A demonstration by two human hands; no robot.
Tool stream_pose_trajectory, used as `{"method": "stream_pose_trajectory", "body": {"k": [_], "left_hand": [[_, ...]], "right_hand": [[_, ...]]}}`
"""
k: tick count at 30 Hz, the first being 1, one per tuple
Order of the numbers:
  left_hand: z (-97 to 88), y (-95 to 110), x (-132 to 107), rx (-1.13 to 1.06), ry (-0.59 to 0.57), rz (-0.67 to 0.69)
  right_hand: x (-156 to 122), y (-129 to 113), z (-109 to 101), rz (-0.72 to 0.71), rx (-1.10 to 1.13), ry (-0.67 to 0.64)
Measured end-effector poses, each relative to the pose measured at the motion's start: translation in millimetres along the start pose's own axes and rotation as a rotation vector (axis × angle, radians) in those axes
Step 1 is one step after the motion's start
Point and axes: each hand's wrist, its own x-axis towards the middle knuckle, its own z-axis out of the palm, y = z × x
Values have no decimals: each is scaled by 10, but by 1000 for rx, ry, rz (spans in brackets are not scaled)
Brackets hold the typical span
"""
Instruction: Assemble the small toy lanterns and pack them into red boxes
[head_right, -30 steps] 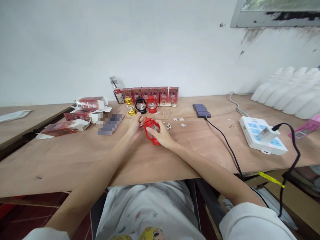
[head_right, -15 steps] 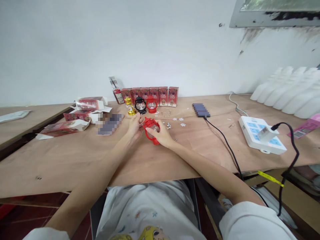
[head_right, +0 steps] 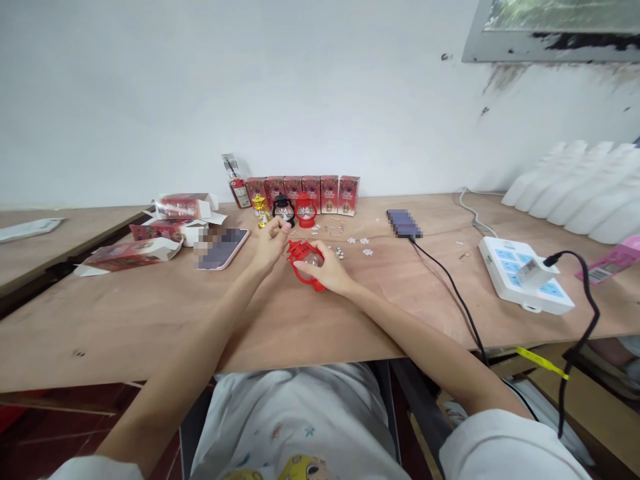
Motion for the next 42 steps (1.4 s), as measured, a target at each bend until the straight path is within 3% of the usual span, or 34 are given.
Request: {"method": "stream_pose_trajectory", "body": {"k": [5, 11, 20, 27, 30, 35, 39, 42], "left_hand": [[-45, 18, -10, 39, -187, -26], [-56, 25, -6, -17, -140, -48], [-51, 62, -10, 69, -202, -63], [-89, -33, 29, 136, -111, -75], [-116, -46, 55, 124, -102, -127], [-180, -6, 117, 192, -24, -97], [-233, 87, 190, 316, 21, -38], [-212, 306, 179, 505, 10, 82]], "right_hand": [[-21, -4, 16, 7, -18, -14], [-32, -46, 29, -16, -25, 41], [-41, -35, 57, -23, -18, 44], [-71, -88, 49, -62, -110, 95], [-69, -73, 48, -61, -130, 79], [-54, -18, 79, -57, -100, 28], [-44, 14, 96, -74, -109, 17], [-37, 31, 83, -68, -104, 9]]}}
